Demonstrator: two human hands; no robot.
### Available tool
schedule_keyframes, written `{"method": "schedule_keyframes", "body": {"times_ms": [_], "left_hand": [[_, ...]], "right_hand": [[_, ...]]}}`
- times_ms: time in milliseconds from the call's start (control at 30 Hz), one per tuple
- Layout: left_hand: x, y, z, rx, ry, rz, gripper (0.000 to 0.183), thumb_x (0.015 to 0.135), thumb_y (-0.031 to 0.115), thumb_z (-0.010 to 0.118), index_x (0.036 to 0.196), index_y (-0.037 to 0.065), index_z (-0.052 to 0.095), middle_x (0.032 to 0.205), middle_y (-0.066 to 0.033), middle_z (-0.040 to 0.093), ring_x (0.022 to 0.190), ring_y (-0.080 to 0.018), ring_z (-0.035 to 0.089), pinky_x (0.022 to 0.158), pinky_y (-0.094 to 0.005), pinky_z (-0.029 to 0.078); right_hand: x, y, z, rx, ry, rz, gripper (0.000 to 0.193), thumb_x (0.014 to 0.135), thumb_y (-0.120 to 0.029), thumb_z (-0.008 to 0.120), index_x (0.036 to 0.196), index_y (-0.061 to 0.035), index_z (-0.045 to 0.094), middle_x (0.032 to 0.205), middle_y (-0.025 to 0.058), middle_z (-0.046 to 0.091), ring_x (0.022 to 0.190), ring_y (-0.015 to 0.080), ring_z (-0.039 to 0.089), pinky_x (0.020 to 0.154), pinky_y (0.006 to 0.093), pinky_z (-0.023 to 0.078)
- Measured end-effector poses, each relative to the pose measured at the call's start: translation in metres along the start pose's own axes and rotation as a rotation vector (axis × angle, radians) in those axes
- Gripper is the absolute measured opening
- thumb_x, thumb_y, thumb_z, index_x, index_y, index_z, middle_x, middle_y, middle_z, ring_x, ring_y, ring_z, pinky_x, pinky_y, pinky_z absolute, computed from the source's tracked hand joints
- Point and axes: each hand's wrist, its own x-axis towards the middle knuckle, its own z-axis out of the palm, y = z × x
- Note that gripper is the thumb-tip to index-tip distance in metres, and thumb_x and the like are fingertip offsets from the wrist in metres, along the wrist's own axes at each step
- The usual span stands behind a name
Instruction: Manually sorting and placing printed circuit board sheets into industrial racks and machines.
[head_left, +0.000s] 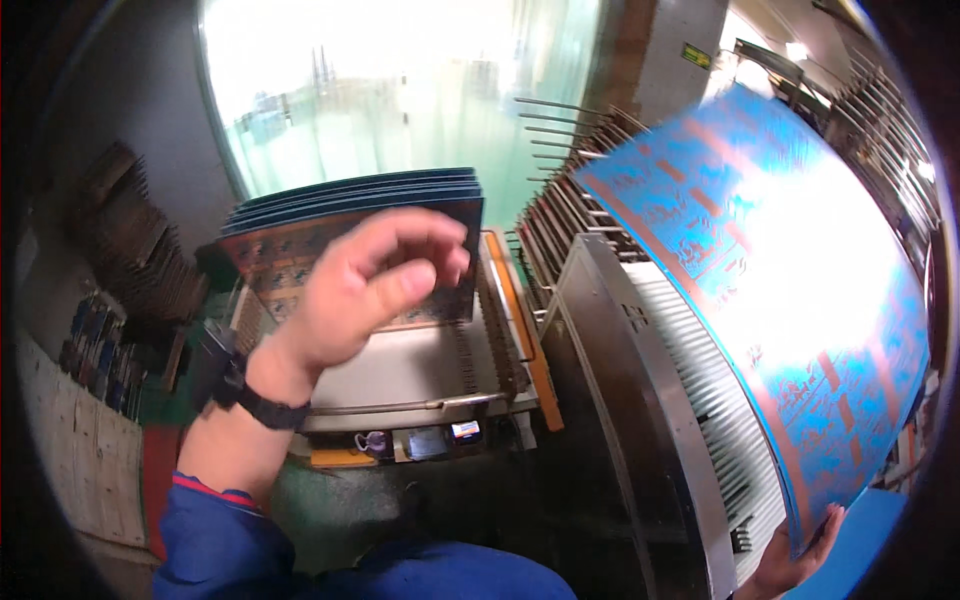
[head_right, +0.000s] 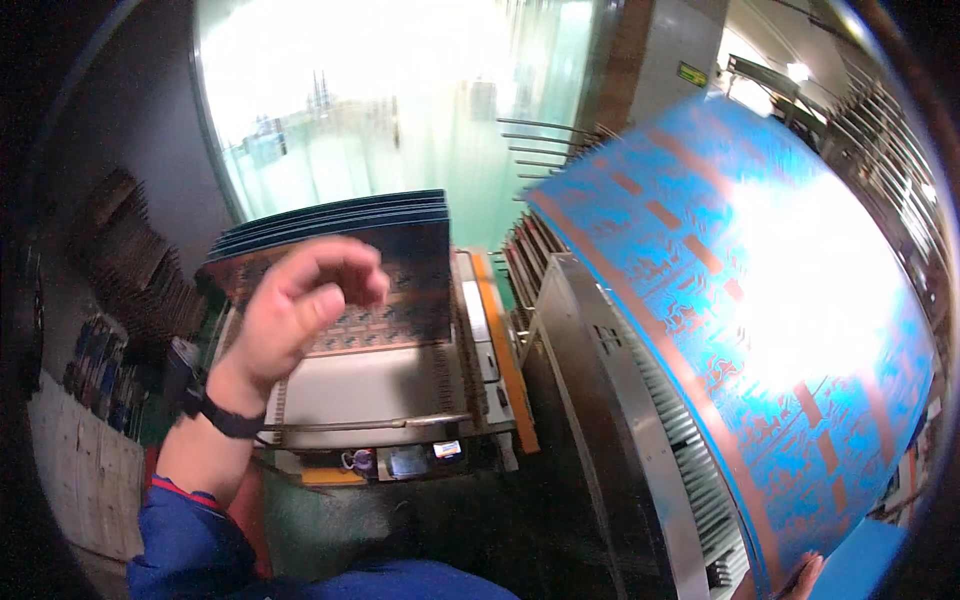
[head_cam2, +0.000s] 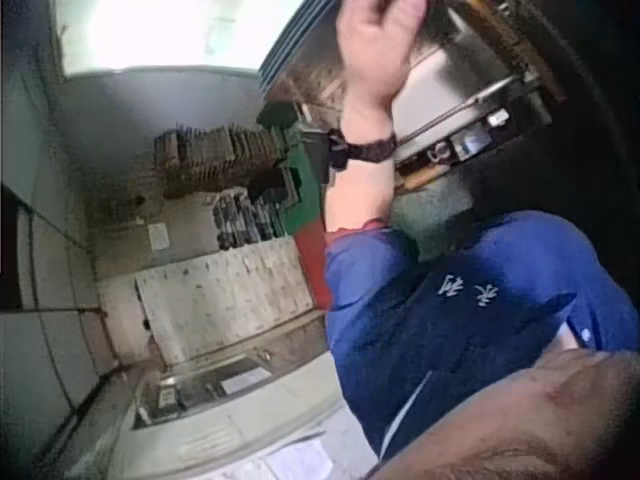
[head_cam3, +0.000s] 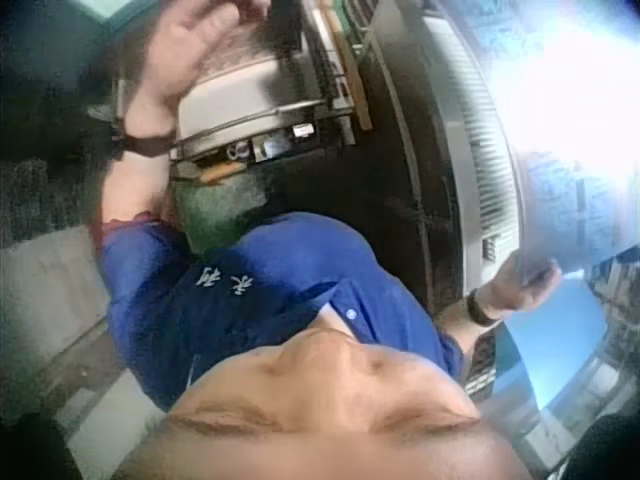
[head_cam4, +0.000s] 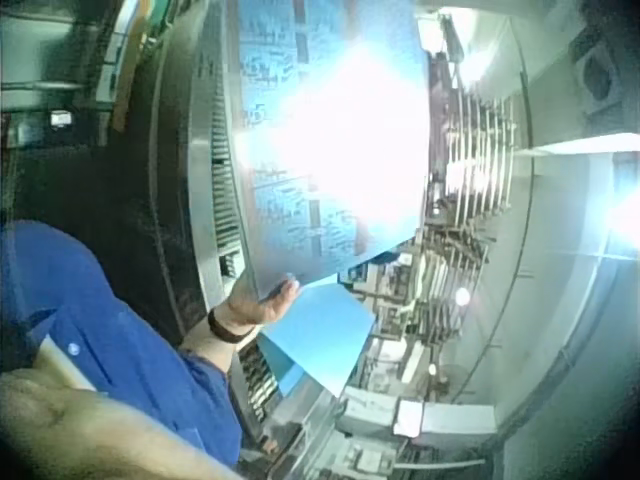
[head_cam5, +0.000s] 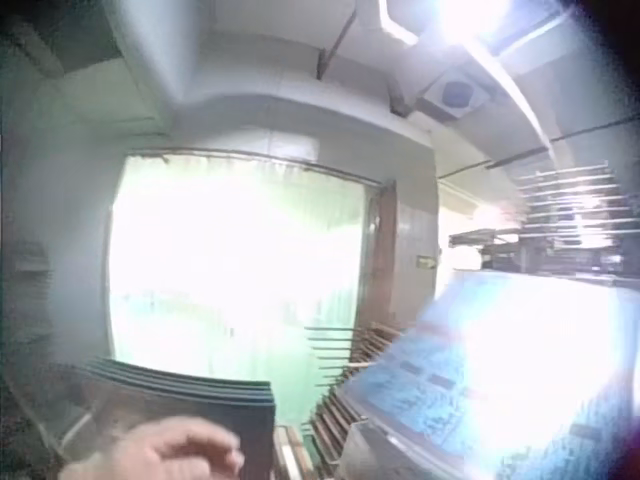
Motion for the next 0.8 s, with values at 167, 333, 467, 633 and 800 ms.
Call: {"method": "schedule_keyframes", "body": {"times_ms": [167, 333, 467, 633, 800], "left_hand": [[0.036, 0.048, -0.064, 0.267, 0.267, 0.041, 0.056, 0.098, 0.034, 0.062, 0.141, 0.003, 0.045, 0.124, -0.0077, 0.057, 0.117, -0.0154, 0.053, 0.101, -0.0317, 0.045], [-0.013, 0.042, -0.172, 0.046, 0.445, -0.102, 0.056, 0.097, 0.034, 0.064, 0.136, -0.001, 0.044, 0.114, -0.0091, 0.063, 0.107, -0.0148, 0.059, 0.094, -0.0292, 0.049], [-0.077, 0.002, -0.189, -0.161, 0.701, 0.104, 0.040, 0.099, 0.023, 0.061, 0.131, 0.003, 0.045, 0.121, -0.0063, 0.057, 0.113, -0.0173, 0.056, 0.098, -0.0315, 0.047], [-0.122, -0.030, -0.253, -0.080, 0.992, 0.176, 0.040, 0.098, 0.030, 0.063, 0.129, 0.008, 0.049, 0.113, -0.0055, 0.062, 0.101, -0.0183, 0.061, 0.091, -0.0352, 0.049], [-0.117, -0.029, -0.304, -0.111, 0.871, 0.190, 0.041, 0.098, 0.029, 0.063, 0.130, 0.008, 0.049, 0.122, -0.0063, 0.060, 0.107, -0.0205, 0.060, 0.097, -0.0360, 0.047]], "right_hand": [[0.047, 0.015, 0.082, 0.023, -0.311, -0.345, 0.067, 0.096, -0.032, 0.062, 0.145, 0.0066, 0.039, 0.148, 0.0194, 0.046, 0.132, 0.0321, 0.049, 0.109, 0.0493, 0.040], [0.066, 0.039, 0.161, -1.007, -0.406, -0.837, 0.067, 0.095, -0.041, 0.064, 0.142, 0.0017, 0.045, 0.145, 0.0235, 0.045, 0.130, 0.0386, 0.050, 0.110, 0.0500, 0.040], [0.070, 0.075, 0.231, -0.263, -0.422, -0.085, 0.039, 0.102, -0.014, 0.054, 0.138, -0.0002, 0.050, 0.146, 0.0225, 0.043, 0.125, 0.0413, 0.054, 0.106, 0.0462, 0.045], [0.054, 0.128, 0.397, 0.141, -0.697, 0.129, 0.037, 0.102, -0.009, 0.048, 0.136, 0.0058, 0.048, 0.132, 0.0147, 0.057, 0.117, 0.0213, 0.056, 0.102, 0.0353, 0.044], [0.048, 0.152, 0.488, -0.129, -0.691, 0.089, 0.044, 0.099, -0.001, 0.054, 0.142, 0.0023, 0.045, 0.127, 0.0086, 0.061, 0.112, 0.0158, 0.058, 0.101, 0.0317, 0.045]]}}
